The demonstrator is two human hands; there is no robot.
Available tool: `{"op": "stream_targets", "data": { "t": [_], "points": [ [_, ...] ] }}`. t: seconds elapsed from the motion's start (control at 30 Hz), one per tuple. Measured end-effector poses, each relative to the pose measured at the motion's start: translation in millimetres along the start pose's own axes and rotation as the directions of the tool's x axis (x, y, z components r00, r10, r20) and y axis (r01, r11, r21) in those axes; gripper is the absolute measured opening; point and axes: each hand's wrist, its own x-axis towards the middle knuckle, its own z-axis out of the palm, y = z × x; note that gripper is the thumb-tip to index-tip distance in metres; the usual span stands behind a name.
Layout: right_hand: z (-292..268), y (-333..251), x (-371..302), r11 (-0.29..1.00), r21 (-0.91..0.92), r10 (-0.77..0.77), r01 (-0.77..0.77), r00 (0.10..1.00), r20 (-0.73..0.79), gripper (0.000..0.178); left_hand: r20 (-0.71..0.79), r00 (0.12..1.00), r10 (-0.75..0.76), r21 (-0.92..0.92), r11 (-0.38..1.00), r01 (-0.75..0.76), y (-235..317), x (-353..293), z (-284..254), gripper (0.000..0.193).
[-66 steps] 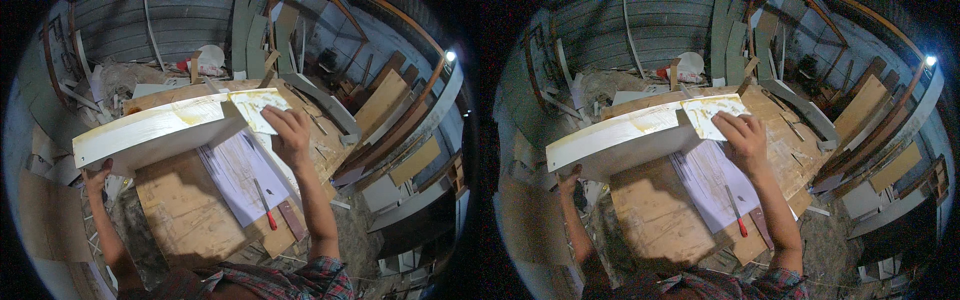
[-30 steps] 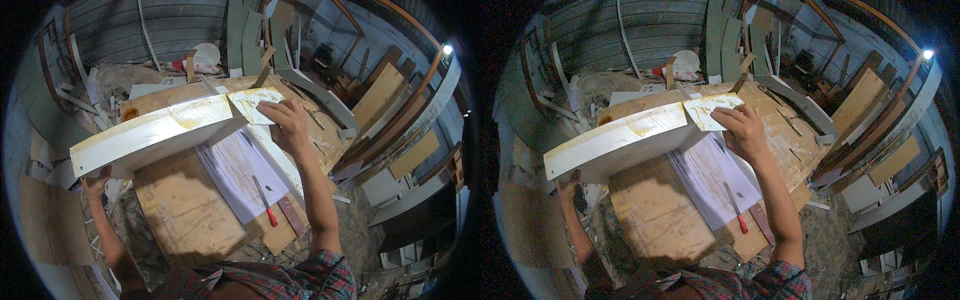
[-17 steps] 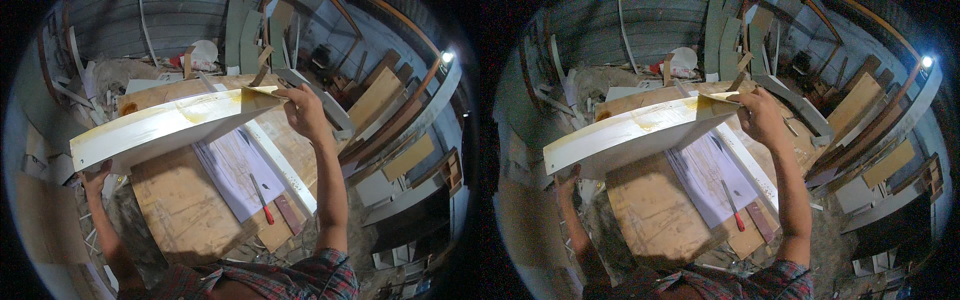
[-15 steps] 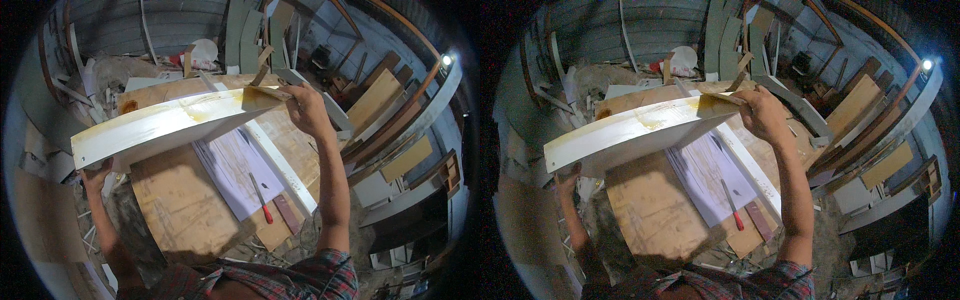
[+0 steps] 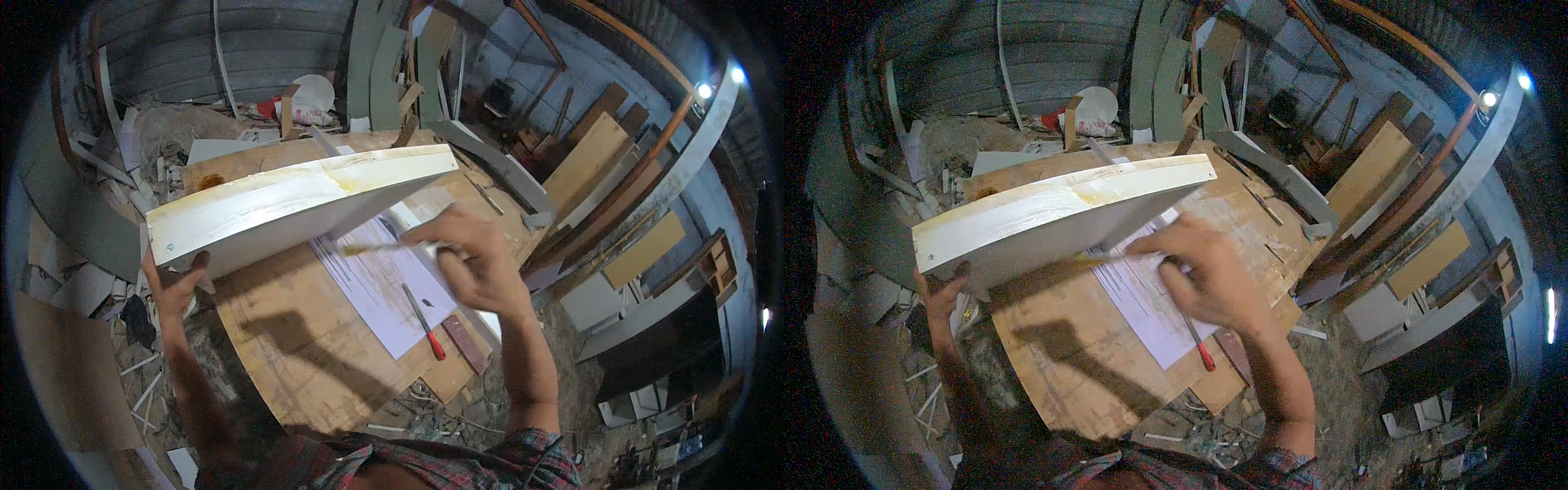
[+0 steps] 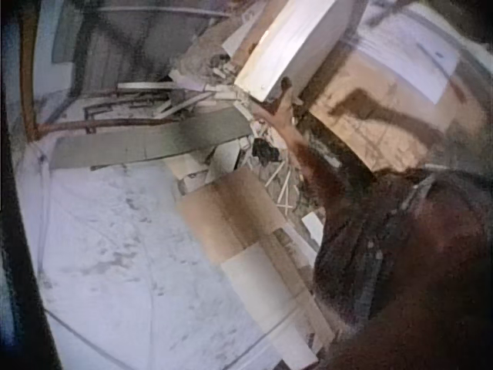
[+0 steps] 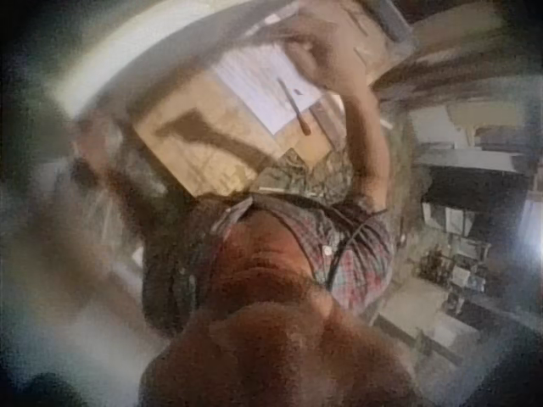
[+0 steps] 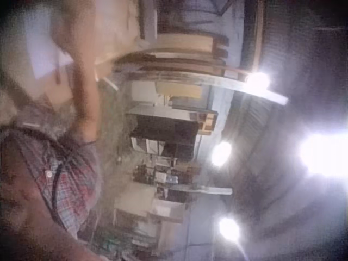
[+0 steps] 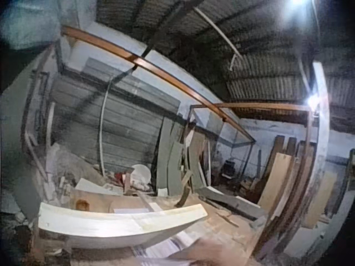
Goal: The person measures and marks a large rectangular board using a metal ruler and a red utility knife. They then apply a yellow adhesive from a bottle onto the board's edge using a small card as a spreader. The person works in a cluttered workshop environment.
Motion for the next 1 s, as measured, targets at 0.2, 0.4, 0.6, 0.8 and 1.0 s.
{"op": "stream_targets", "data": {
  "t": [0.2, 0.4, 0.6, 0.8, 1.0],
  "points": [
    [22.4, 61.2, 12.9, 0.909, -0.406, -0.229, 0.094, 0.927, -0.298, 0.056, 0.045, 0.998, -0.035, 0.292, 0.956, 0.020, 2.4, -1.8, 0.1, 0.086],
    [44.4, 76.3, 3.0, 0.901, -0.416, -0.272, 0.127, 0.910, -0.312, 0.052, 0.075, 0.997, -0.010, 0.154, 0.988, -0.002, 10.0, 6.1, -8.6, 0.092],
    [54.2, 93.2, 30.4, 0.886, -0.448, -0.280, 0.119, 0.908, -0.312, 0.048, 0.069, 0.995, -0.073, 0.010, 0.997, 0.072, 3.7, -3.2, -4.1, 0.101],
    [62.2, 107.9, 15.2, 0.875, -0.469, -0.294, 0.123, 0.904, -0.311, 0.060, 0.061, 0.988, -0.142, 0.103, 0.985, 0.135, -21.9, -7.9, -30.0, 0.104],
    [64.5, 100.1, 21.9, 0.852, -0.510, -0.328, 0.120, 0.882, -0.340, 0.057, 0.112, 0.994, 0.001, 0.290, 0.956, -0.034, -43.5, -15.8, -50.1, 0.112]
  ]
}}
